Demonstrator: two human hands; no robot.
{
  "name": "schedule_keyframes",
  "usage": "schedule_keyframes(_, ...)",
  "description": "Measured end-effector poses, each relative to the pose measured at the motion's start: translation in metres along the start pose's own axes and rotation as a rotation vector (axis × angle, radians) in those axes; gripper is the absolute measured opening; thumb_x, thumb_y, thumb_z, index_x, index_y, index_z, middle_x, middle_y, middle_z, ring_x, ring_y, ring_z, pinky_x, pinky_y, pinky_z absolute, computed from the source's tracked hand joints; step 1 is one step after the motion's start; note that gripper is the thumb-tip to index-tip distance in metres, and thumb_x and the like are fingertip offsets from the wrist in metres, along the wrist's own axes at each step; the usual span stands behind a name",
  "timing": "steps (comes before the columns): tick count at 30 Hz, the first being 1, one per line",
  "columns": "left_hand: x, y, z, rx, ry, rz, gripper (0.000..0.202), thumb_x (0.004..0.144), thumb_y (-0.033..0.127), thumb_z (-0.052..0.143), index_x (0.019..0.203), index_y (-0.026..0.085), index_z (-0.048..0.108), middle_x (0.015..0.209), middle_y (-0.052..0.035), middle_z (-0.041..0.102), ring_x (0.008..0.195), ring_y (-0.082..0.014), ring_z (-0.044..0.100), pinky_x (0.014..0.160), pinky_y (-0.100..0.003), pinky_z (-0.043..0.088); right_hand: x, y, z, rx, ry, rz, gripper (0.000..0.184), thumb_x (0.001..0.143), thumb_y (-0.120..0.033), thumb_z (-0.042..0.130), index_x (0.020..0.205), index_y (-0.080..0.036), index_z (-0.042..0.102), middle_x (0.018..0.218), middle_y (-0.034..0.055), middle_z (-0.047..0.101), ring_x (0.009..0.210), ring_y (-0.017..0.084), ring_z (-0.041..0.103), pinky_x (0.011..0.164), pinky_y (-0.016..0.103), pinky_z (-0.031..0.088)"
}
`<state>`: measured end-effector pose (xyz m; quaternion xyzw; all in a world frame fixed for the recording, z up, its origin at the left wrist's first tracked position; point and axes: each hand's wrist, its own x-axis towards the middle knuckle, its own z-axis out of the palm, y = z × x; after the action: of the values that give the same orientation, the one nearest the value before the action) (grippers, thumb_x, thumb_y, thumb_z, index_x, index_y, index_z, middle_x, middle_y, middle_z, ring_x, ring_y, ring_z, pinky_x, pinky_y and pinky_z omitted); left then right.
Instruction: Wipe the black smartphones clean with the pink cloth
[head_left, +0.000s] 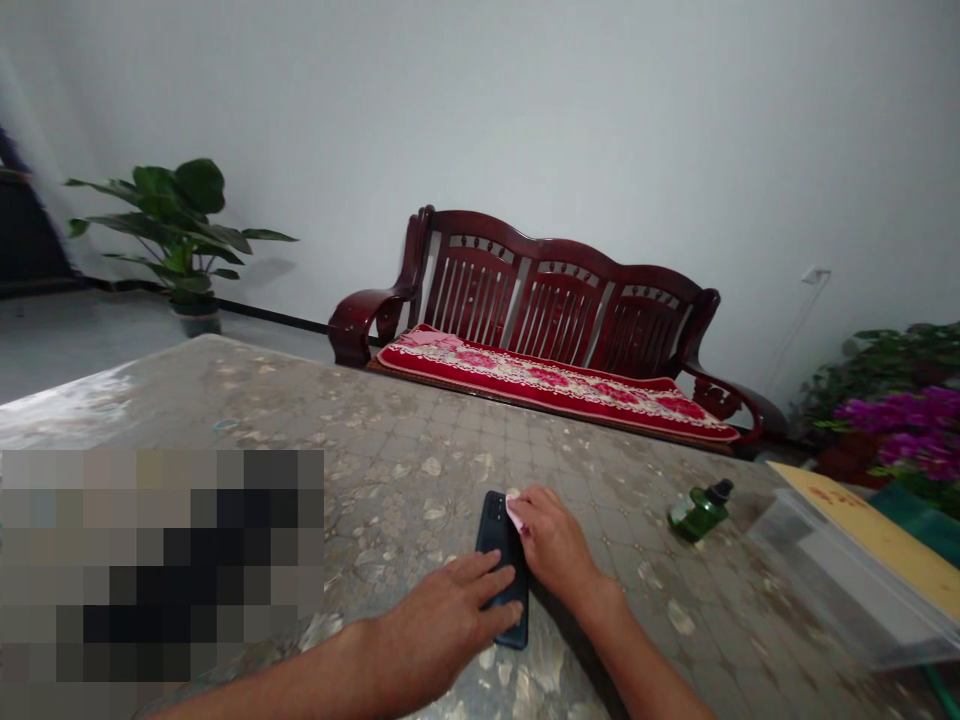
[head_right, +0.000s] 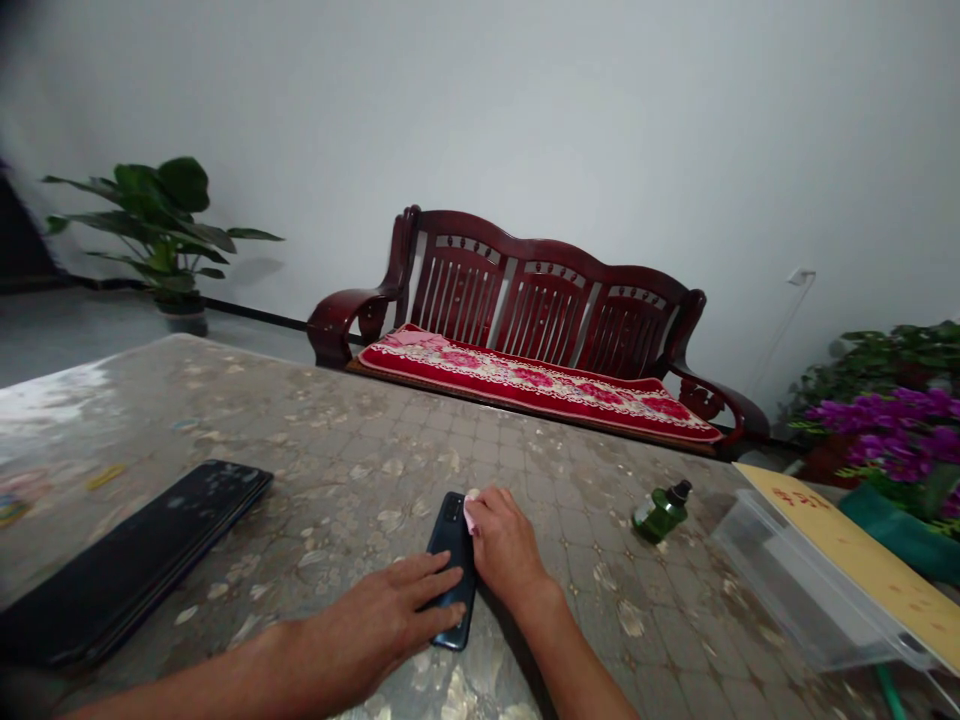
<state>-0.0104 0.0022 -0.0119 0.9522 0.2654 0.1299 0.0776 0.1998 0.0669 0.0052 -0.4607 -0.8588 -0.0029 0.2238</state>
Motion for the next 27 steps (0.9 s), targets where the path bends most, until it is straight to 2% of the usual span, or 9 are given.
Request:
schedule_keyframes(6,-0.0002,0.0004,-0.0014,-0.021,-0.001,-0.002,0.049,0.091,0.013,0.058,0.139,0.024,0.053,0.147,-0.0134,0.053,0.138,-0.0346,0.047,0.11,-0.049,0.045,-0.0055,-0.0031,-0.0025,0.031,-0.023,-0.064,0.036,0.085,0.002,0.051,0.101,-0.023,0.072,0.094,0.0056,0.067,0.091,0.02,0.058,0.08,0.028,0.048)
schedule_keyframes(10,-0.0002,-0.0005,0.0002,-0.04,0.01,-0.003,0.048,0.091,0.014,0.057,0.138,0.023,0.054,0.147,-0.0136,0.053,0.137,-0.0352,0.047,0.11,-0.05,0.044,0.0005,0.0007,0.0012,-0.05,0.033,-0.021,0.037,0.086,0.001,0.05,0.101,-0.024,0.072,0.094,0.006,0.068,0.092,0.022,0.058,0.081,0.031,0.047)
schedule_keyframes(13,-0.0005,-0.0013,0.0021,-0.035,0.025,-0.001,0.049,0.091,0.013,0.057,0.139,0.024,0.053,0.147,-0.0131,0.053,0.137,-0.0344,0.047,0.11,-0.049,0.044,0.0017,-0.0002,0.0014,-0.067,0.016,-0.016,0.036,0.086,0.002,0.05,0.099,-0.024,0.072,0.094,0.0053,0.068,0.092,0.022,0.058,0.08,0.03,0.046)
schedule_keyframes(19,0.0004,-0.001,-0.0005,-0.018,0.01,0.005,0.047,0.092,0.015,0.058,0.138,0.024,0.054,0.147,-0.0128,0.053,0.137,-0.0338,0.047,0.111,-0.048,0.044,-0.0078,-0.0051,-0.0025,-0.033,-0.016,-0.098,0.027,0.089,-0.003,0.053,0.096,-0.022,0.071,0.089,0.0049,0.066,0.087,0.02,0.057,0.077,0.029,0.045)
schedule_keyframes(24,0.0009,-0.0012,-0.0026,-0.04,0.012,-0.002,0.048,0.092,0.014,0.058,0.139,0.025,0.053,0.147,-0.0114,0.053,0.139,-0.0336,0.045,0.112,-0.049,0.042,-0.0032,-0.0028,0.0019,-0.102,0.032,-0.018,0.032,0.086,0.0,0.053,0.1,-0.022,0.071,0.093,0.0059,0.067,0.09,0.023,0.056,0.08,0.032,0.045)
schedule_keyframes(27,0.0004,-0.0002,-0.0024,-0.042,0.017,-0.003,0.045,0.093,0.016,0.057,0.137,0.025,0.054,0.147,-0.0114,0.053,0.139,-0.0337,0.045,0.112,-0.049,0.043,-0.0037,-0.0034,0.0038,-0.054,0.026,-0.011,0.036,0.081,0.003,0.053,0.1,-0.021,0.071,0.095,0.0064,0.066,0.093,0.023,0.056,0.082,0.032,0.046)
